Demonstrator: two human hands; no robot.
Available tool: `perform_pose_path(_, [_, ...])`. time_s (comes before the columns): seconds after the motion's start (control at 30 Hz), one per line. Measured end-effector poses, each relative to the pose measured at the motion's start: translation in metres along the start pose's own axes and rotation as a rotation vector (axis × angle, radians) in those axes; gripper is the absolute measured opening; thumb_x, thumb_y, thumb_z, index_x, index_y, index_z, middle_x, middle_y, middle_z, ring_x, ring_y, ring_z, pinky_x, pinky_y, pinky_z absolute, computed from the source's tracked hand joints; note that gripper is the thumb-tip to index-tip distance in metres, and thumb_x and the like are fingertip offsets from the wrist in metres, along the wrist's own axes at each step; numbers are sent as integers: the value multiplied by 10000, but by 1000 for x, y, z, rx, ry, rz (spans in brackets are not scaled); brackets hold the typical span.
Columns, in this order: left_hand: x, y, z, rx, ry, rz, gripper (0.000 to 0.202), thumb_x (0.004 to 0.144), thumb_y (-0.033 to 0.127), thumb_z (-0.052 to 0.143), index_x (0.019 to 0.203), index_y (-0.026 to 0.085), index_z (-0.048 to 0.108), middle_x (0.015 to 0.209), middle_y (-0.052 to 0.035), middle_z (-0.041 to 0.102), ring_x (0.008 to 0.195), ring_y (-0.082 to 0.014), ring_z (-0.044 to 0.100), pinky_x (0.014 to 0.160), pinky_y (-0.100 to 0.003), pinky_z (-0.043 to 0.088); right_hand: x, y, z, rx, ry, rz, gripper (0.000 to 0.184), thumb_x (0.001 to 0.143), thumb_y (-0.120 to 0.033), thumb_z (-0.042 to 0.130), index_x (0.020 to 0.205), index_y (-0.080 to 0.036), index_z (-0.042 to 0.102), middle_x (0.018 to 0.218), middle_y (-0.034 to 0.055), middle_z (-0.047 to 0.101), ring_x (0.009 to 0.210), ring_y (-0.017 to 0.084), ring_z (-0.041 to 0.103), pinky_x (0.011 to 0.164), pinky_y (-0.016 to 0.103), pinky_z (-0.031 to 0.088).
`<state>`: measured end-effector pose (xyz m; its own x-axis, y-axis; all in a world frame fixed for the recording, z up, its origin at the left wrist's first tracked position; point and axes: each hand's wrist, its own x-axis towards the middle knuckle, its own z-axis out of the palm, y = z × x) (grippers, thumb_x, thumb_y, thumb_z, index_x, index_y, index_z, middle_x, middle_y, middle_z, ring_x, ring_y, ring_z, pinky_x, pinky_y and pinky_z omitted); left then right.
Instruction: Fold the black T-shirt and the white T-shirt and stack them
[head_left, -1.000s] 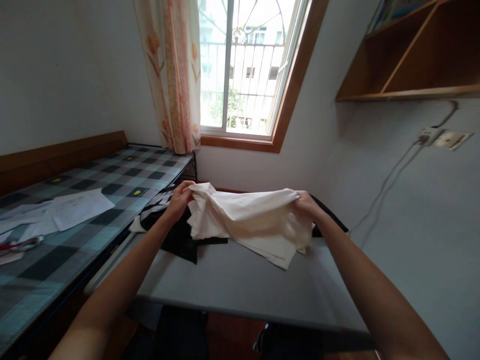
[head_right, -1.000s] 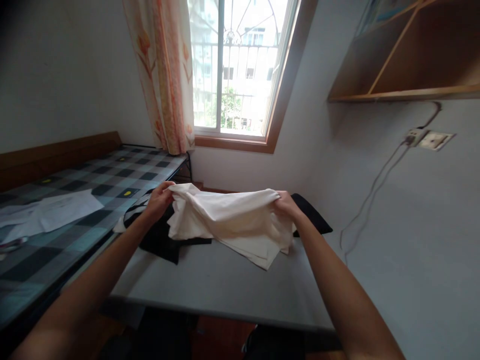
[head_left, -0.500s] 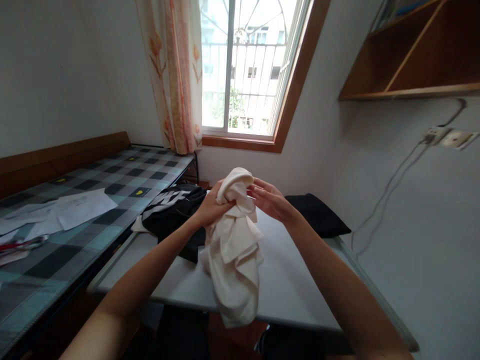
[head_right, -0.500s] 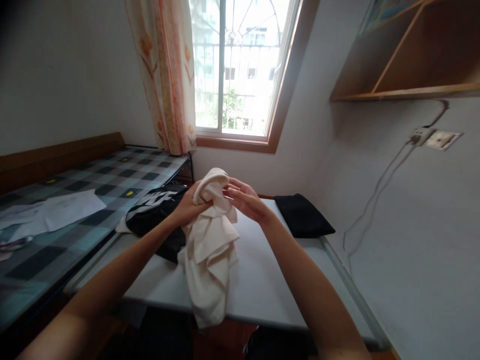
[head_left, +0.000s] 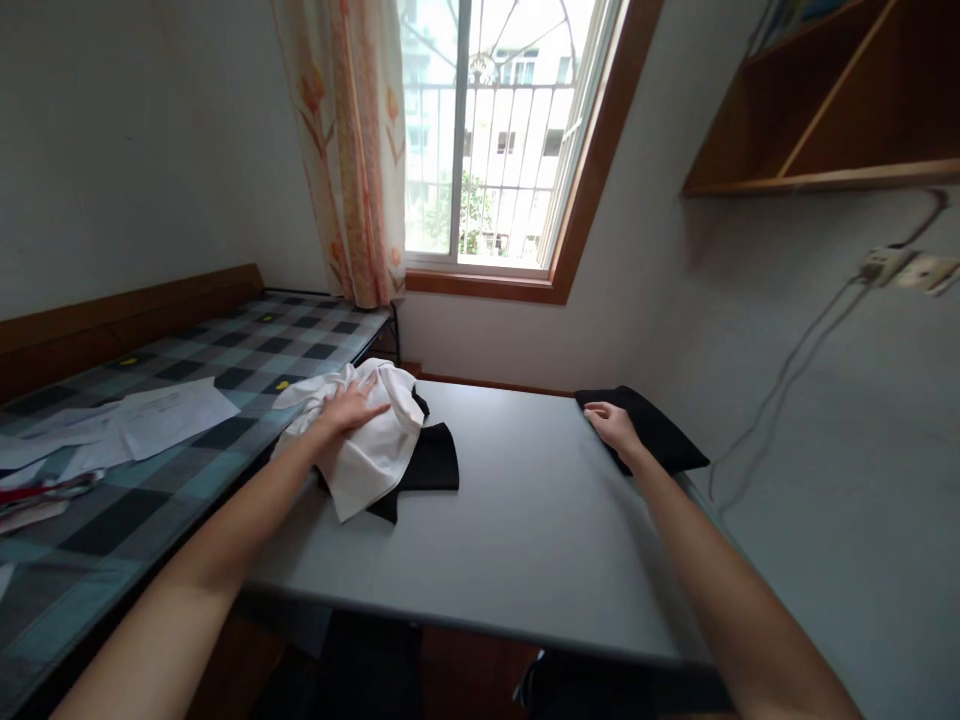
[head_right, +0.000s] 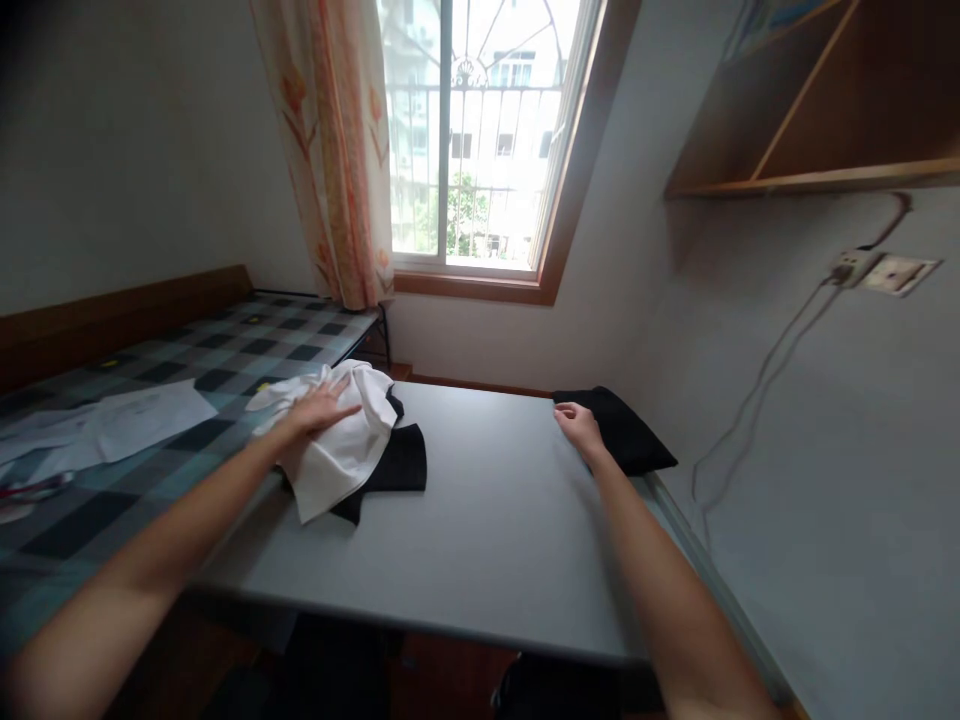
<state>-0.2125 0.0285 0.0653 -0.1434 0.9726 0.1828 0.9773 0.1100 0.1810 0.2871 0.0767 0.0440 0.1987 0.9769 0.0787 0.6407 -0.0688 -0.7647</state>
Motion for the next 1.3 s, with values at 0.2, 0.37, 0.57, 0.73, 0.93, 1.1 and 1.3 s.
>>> perform_pose_path(0.2, [-14, -12, 48, 53, 26, -61, 795, 841, 695, 412, 1511, 283, 299, 1570, -106, 282, 1409, -408, 233, 1082, -581, 232, -4, 50, -11, -633, 216, 137, 837, 791, -577, 594, 1458, -118, 381, 1501, 256, 328, 1398, 396, 278, 1064, 533, 306])
perform_pose_path(0.37, [-14, -12, 44, 68, 93, -55, 725, 869, 643, 418, 1483, 262, 362, 1516, -131, 372, 1336, -386, 351, 1053, -538, 292, -12, 78, 0, -850, 187, 168, 855, 841, -563, 549, 1481, -46, 317, 1504, 291, 300, 1397, 384, 280, 1070, 488, 287])
perform_pose_path(0.57, [-7, -16, 33, 37, 190, -44, 456, 928, 442, 406, 1205, 174, 650, 1170, -150, 622, 1039, -283, 576, 900, -360, 434, -13, 82, 1, -926, 203, 85, 637, 945, -474, 367, 1408, -43, 441, 1392, 305, 451, 1294, 384, 419, 967, 510, 368])
perform_pose_path(0.73, [5, -1, 0, -18, 256, -34, 429, 965, 380, 347, 1105, 152, 683, 1129, -127, 635, 907, -241, 614, 791, -326, 447, -17, 79, -1, -943, 189, 41, 607, 951, -443, 361, 1379, -26, 463, 1343, 315, 496, 1262, 388, 456, 943, 506, 384])
perform_pose_path(0.93, [-5, 36, -12, -9, 297, 167, 428, 958, 446, 377, 1123, 186, 676, 1144, -121, 617, 916, -241, 609, 776, -319, 438, -12, 75, -6, -900, 129, 70, 574, 964, -434, 335, 1308, -23, 539, 1268, 280, 568, 1210, 380, 516, 929, 475, 420])
perform_pose_path(1.1, [-22, 48, 36, 124, 6, 311, 348, 911, 396, 462, 1031, 171, 699, 1061, -144, 628, 991, -282, 586, 854, -377, 424, -3, 67, -26, -659, 68, 150, 576, 951, -469, 340, 1300, -76, 577, 1191, 243, 639, 1132, 365, 593, 930, 460, 439])
perform_pose_path(1.3, [-21, 62, 50, 159, -31, 216, 339, 873, 387, 510, 1087, 182, 674, 1200, -170, 576, 1145, -349, 492, 958, -481, 357, -13, 20, -26, -252, -19, -114, 412, 897, -434, 468, 1004, -118, 710, 1019, 176, 718, 1018, 327, 645, 859, 379, 482])
